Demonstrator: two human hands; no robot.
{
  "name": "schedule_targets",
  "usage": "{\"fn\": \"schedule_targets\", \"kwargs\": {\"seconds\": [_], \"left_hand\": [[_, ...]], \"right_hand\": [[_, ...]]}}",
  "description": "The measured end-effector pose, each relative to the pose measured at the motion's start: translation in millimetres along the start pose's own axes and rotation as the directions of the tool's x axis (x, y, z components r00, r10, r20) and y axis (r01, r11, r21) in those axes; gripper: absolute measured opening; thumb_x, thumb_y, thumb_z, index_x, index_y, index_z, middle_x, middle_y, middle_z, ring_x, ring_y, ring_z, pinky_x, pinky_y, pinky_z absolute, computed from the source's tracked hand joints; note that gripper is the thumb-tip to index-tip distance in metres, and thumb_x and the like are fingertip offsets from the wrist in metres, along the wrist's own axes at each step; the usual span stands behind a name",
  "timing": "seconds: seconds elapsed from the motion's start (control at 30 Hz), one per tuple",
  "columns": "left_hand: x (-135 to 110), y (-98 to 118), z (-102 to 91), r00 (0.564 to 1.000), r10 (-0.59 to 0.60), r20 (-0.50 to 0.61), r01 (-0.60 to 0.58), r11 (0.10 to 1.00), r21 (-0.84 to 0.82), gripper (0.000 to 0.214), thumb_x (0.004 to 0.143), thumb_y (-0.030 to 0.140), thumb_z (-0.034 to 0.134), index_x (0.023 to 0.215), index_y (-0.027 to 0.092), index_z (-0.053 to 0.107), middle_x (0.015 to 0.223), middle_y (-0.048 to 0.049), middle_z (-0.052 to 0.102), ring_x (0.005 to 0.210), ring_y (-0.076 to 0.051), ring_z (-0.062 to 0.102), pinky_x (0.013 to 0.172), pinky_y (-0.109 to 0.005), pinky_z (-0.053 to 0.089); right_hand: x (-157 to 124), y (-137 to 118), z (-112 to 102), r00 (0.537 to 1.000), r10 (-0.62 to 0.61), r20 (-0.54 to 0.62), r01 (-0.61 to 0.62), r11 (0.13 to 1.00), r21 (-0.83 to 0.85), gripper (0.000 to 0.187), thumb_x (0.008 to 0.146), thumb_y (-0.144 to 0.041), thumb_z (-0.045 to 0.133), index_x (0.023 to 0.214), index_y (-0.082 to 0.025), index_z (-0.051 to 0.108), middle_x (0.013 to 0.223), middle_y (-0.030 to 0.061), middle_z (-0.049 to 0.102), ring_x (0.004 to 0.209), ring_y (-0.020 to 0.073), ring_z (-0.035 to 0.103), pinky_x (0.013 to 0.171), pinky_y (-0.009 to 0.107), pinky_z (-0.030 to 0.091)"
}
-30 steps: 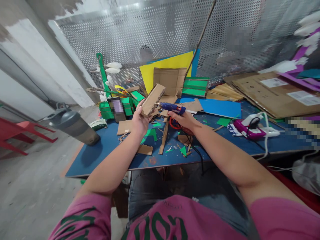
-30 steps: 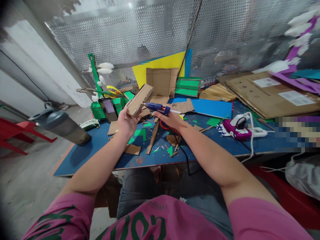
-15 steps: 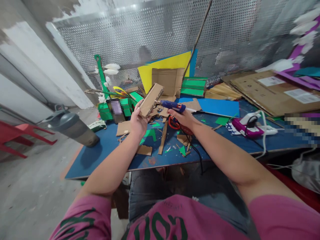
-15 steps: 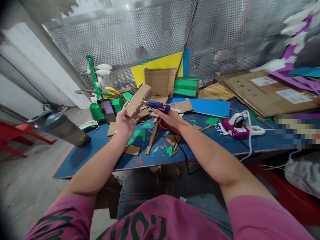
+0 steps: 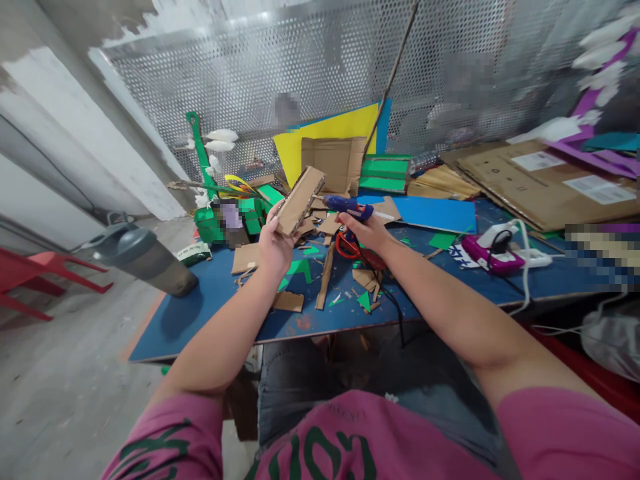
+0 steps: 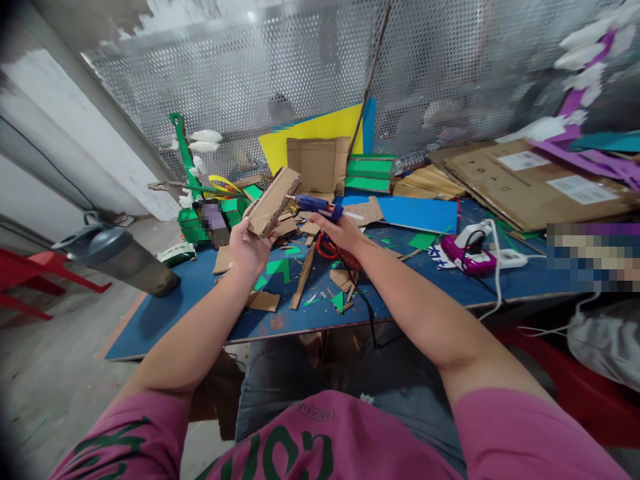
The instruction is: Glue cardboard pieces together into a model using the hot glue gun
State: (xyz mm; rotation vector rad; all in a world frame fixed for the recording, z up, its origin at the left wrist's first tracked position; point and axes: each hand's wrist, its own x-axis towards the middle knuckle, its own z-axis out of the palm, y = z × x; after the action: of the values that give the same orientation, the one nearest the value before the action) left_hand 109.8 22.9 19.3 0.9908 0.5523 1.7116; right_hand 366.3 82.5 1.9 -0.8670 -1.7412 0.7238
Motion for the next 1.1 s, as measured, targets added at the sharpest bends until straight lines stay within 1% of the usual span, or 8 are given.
{"fn": "schedule_targets", "kwargs": {"seconds": [0.13, 0.27, 0.4, 0.5, 0.67, 0.8, 0.93, 1.1], "left_hand": [[-1, 2, 1.6, 1.0, 0.012, 0.023, -0.012, 1.0, 0.003, 0.061, 0.089, 0.054, 0.068, 0.144, 0.03, 0.069, 0.14, -0.0089, 0.077, 0.098, -0.026, 0.082, 0.073, -0.033, 0.055], [-2, 4, 2.1, 0.999, 0.028, 0.036, -0.028, 0.999, 0.018, 0.059, 0.089, 0.054, 0.068, 0.143, 0.03, 0.07, 0.139, -0.0086, 0.077, 0.098, -0.026, 0.081, 0.074, -0.033, 0.056], [-2, 6, 2.2, 0.998, 0.043, 0.045, -0.044, 0.998, 0.035, 0.058, 0.089, 0.054, 0.068, 0.142, 0.031, 0.07, 0.14, -0.0083, 0.076, 0.101, -0.026, 0.081, 0.073, -0.032, 0.057], [-3, 7, 3.6, 0.996, 0.055, 0.065, -0.058, 0.997, 0.043, 0.058, 0.087, 0.055, 0.07, 0.141, 0.031, 0.07, 0.145, -0.0083, 0.075, 0.106, -0.028, 0.08, 0.077, -0.034, 0.06], [-5, 8, 6.2, 0.995, 0.066, 0.074, -0.071, 0.995, 0.064, 0.059, 0.085, 0.054, 0.072, 0.139, 0.031, 0.072, 0.149, -0.0073, 0.073, 0.117, -0.031, 0.078, 0.087, -0.038, 0.064], [-6, 9, 8.7, 0.997, 0.052, 0.058, -0.057, 0.995, 0.079, 0.06, 0.084, 0.055, 0.072, 0.139, 0.031, 0.072, 0.149, -0.0074, 0.072, 0.122, -0.032, 0.076, 0.087, -0.038, 0.064], [-7, 11, 11.7, 0.999, 0.043, 0.028, -0.045, 0.994, 0.1, 0.06, 0.084, 0.057, 0.072, 0.138, 0.032, 0.072, 0.149, -0.0065, 0.072, 0.123, -0.032, 0.075, 0.083, -0.036, 0.062], [-7, 10, 10.7, 0.999, 0.047, 0.024, -0.049, 0.995, 0.087, 0.06, 0.084, 0.057, 0.072, 0.138, 0.032, 0.072, 0.141, -0.0074, 0.076, 0.105, -0.028, 0.08, 0.074, -0.034, 0.057]], "right_hand": [[1, -2, -1, 0.999, 0.041, -0.004, -0.041, 0.999, 0.033, 0.064, 0.095, -0.084, 0.065, 0.106, -0.024, 0.085, 0.091, 0.0044, 0.079, 0.083, 0.0237, 0.071, 0.08, 0.038, 0.059], [0, -9, -2, 0.997, 0.071, -0.022, -0.069, 0.995, 0.071, 0.065, 0.093, -0.085, 0.067, 0.104, -0.023, 0.084, 0.096, 0.0046, 0.079, 0.084, 0.0227, 0.07, 0.078, 0.036, 0.058], [-3, -14, -1, 0.997, 0.065, -0.032, -0.061, 0.991, 0.117, 0.067, 0.092, -0.086, 0.067, 0.103, -0.022, 0.083, 0.093, 0.0048, 0.076, 0.081, 0.0217, 0.069, 0.073, 0.035, 0.056], [-4, -14, 0, 0.998, 0.055, -0.026, -0.051, 0.989, 0.137, 0.066, 0.09, -0.087, 0.068, 0.102, -0.023, 0.081, 0.087, 0.0034, 0.073, 0.076, 0.02, 0.067, 0.071, 0.034, 0.055], [-3, -11, 1, 0.995, 0.089, -0.037, -0.084, 0.989, 0.122, 0.068, 0.09, -0.088, 0.068, 0.104, -0.023, 0.082, 0.084, 0.0032, 0.072, 0.073, 0.0193, 0.066, 0.065, 0.032, 0.054], [-2, -8, 0, 0.996, 0.086, -0.011, -0.085, 0.992, 0.091, 0.064, 0.094, -0.084, 0.067, 0.106, -0.023, 0.083, 0.092, 0.0041, 0.076, 0.075, 0.0191, 0.067, 0.069, 0.033, 0.056], [-2, -7, -1, 0.999, 0.026, 0.023, -0.028, 0.997, 0.079, 0.062, 0.097, -0.081, 0.066, 0.107, -0.023, 0.084, 0.097, 0.0046, 0.078, 0.083, 0.0206, 0.069, 0.075, 0.034, 0.058], [-4, -12, 0, 0.998, 0.045, 0.046, -0.049, 0.993, 0.105, 0.063, 0.094, -0.082, 0.068, 0.105, -0.022, 0.084, 0.101, 0.0065, 0.081, 0.091, 0.0236, 0.072, 0.084, 0.037, 0.06]]}}
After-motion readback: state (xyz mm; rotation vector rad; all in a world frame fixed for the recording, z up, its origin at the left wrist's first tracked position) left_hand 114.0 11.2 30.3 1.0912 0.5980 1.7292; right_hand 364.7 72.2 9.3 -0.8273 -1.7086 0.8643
